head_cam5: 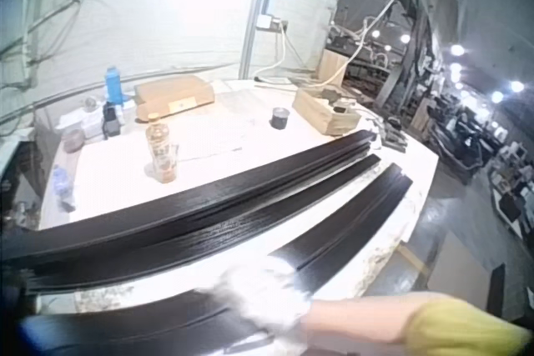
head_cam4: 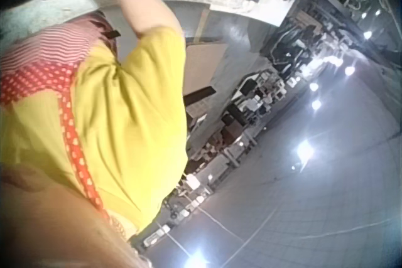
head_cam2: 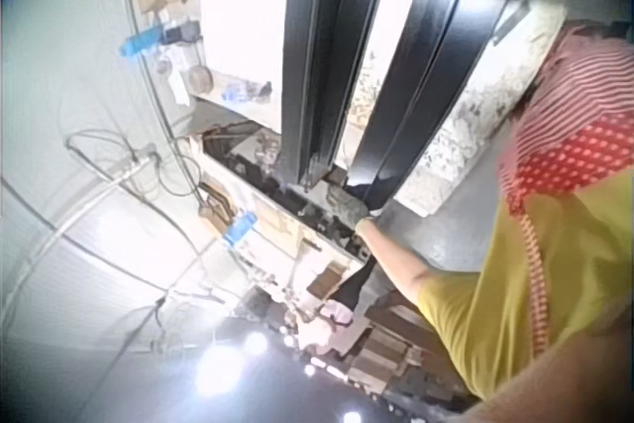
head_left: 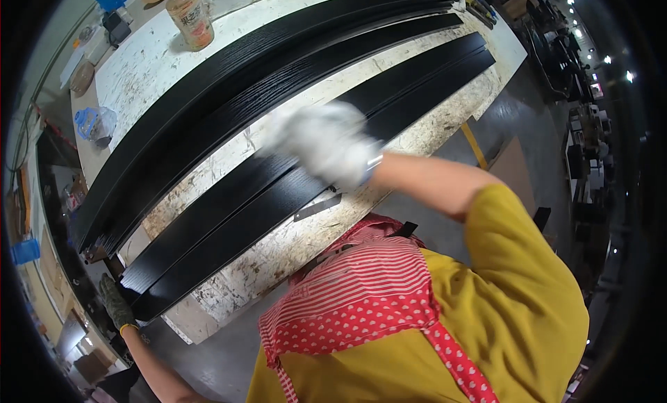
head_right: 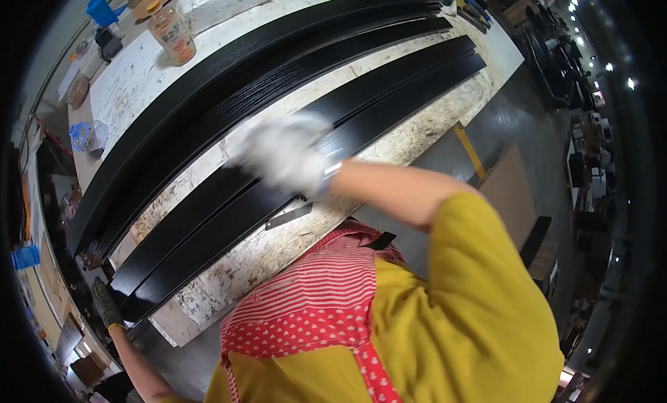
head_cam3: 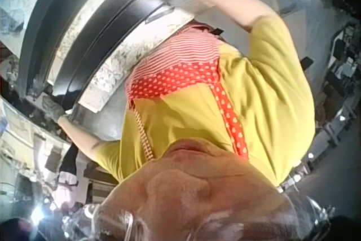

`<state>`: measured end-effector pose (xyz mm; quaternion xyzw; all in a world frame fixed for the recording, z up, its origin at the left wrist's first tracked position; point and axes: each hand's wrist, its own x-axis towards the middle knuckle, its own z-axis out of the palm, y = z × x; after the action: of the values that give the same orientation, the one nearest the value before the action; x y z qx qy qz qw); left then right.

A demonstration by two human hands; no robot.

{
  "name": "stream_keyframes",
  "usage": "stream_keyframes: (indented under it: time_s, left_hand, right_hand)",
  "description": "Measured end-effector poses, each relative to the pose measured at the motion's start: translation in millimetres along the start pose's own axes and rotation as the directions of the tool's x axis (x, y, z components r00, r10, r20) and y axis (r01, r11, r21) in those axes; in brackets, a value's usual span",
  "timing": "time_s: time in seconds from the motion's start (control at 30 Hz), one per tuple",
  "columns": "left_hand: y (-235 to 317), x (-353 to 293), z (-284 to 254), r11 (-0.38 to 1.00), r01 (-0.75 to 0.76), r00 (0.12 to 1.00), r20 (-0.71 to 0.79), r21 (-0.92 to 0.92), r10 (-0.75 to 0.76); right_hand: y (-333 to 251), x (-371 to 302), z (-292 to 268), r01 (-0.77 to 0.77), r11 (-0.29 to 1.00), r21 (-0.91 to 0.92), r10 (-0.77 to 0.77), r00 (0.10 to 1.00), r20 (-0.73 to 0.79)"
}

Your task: The person wipes down black panels on a workbench with a cloth, applying liquid from a bottle onto the cloth.

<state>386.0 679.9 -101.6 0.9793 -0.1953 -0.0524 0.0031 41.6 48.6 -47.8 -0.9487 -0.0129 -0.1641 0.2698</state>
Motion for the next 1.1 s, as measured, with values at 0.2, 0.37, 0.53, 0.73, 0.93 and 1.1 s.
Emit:
stream_keyframes:
  time_s: [0.2, 0.37, 0.53, 0.73, 0.93, 1.1]
  left_hand:
    - [3, 15, -2, 0.993, -0.081, 0.995, -0.053, 0.081, 0.085]
    - [40, -6, -36, 0.981, 0.183, 0.983, 0.019, -0.061, -0.182]
    - [207, -14, -82, 0.932, -0.208, 0.861, -0.397, 0.298, 0.319]
    - [437, -63, -38, 0.649, -0.679, 0.726, -0.447, -0.344, 0.523]
    - [492, -55, 11, 0.682, -0.541, 0.818, -0.496, -0.492, 0.292]
    - [512, -57, 29, 0.696, -0.424, 0.902, -0.202, -0.579, 0.381]
  right_hand:
    - [123, -90, -109, -0.558, 0.817, -0.145, 0.544, 0.829, -0.130]
    - [27, -26, -71, -0.341, 0.840, -0.422, 0.447, 0.875, 0.183]
    - [56, -18, -177, -0.547, 0.460, -0.700, 0.838, 0.528, 0.139]
    - [-42, 119, -68, 0.086, 0.980, 0.180, -0.132, 0.956, 0.260]
    - [-156, 188, 104, 0.466, 0.857, 0.221, -0.445, 0.451, 0.774]
    - [-292, 234, 228, 0.626, 0.736, 0.258, -0.655, 0.562, 0.504]
